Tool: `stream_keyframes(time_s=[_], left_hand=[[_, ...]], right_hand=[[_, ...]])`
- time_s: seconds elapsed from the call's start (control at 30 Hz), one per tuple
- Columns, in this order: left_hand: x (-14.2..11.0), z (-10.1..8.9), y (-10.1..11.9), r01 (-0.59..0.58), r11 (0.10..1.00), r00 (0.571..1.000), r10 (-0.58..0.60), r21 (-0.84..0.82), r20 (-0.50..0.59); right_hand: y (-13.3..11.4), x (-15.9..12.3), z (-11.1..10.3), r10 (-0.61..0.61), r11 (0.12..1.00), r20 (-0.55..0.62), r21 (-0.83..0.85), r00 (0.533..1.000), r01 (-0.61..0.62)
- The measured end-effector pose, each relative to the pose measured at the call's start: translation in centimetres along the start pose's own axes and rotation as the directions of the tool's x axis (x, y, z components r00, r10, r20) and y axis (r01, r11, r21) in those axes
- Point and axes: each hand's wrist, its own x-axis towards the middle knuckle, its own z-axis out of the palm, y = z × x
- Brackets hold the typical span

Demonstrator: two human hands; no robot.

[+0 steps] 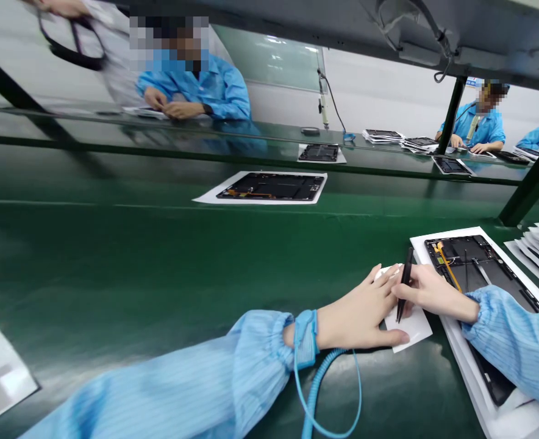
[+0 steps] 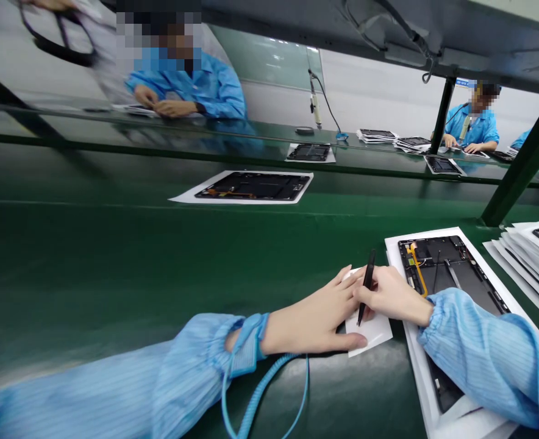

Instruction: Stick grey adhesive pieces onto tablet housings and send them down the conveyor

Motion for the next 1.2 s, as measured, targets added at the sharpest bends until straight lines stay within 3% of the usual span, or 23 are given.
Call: stream_keyframes(time_s=[0.4,0.53,0.63,0.7,0.8,0.9,0.97,1.0,1.07,1.2], left_hand=[[0.2,-0.1,0.3,-0.026,1.000,0.996,0.025,-0.012,-0.080],[0.4,0.2,-0.3,-0.048,0.999,0.998,0.049,0.012,-0.032],[0.2,0.6,-1.4,-0.036,0.999,0.999,0.036,0.034,0.014],[0.1,0.6,-1.8,-0.055,0.998,0.998,0.055,0.041,-0.011],[0.1,0.3,-0.4,-0.187,0.982,0.962,0.189,0.033,-0.199],[0.6,0.1,3.4,-0.407,0.912,0.831,0.390,0.042,-0.397],[1.0,0.2,5.9,-0.521,0.849,0.745,0.501,0.085,-0.441],[1.2,0.3,6.8,-0.548,0.830,0.724,0.530,0.099,-0.441],[1.5,0.6,7.9,-0.560,0.824,0.726,0.538,0.087,-0.429],[1.9,1.0,8.0,-0.532,0.846,0.767,0.493,0.022,-0.412]], right_hand=[[-0.6,-0.1,0.1,-0.116,0.991,-0.002,-0.073,0.993,0.115],[-2.0,-0.9,-0.8,-0.153,0.988,-0.110,-0.032,0.982,0.150],[-3.0,-4.1,-2.5,-0.174,0.979,-0.251,0.064,0.952,0.195],[-2.7,-7.6,-3.1,-0.169,0.957,-0.396,0.152,0.903,0.246],[-0.6,-12.9,-2.1,-0.003,0.944,-0.600,0.262,0.800,0.200],[1.9,-15.9,0.8,0.134,0.923,-0.772,0.325,0.622,0.205],[2.8,-16.3,2.7,0.177,0.928,-0.853,0.310,0.491,0.204],[2.9,-16.2,3.4,0.178,0.934,-0.878,0.293,0.444,0.204],[2.8,-15.7,4.4,0.155,0.947,-0.911,0.247,0.382,0.207],[2.7,-15.2,4.9,0.108,0.971,-0.940,0.169,0.323,0.168]])
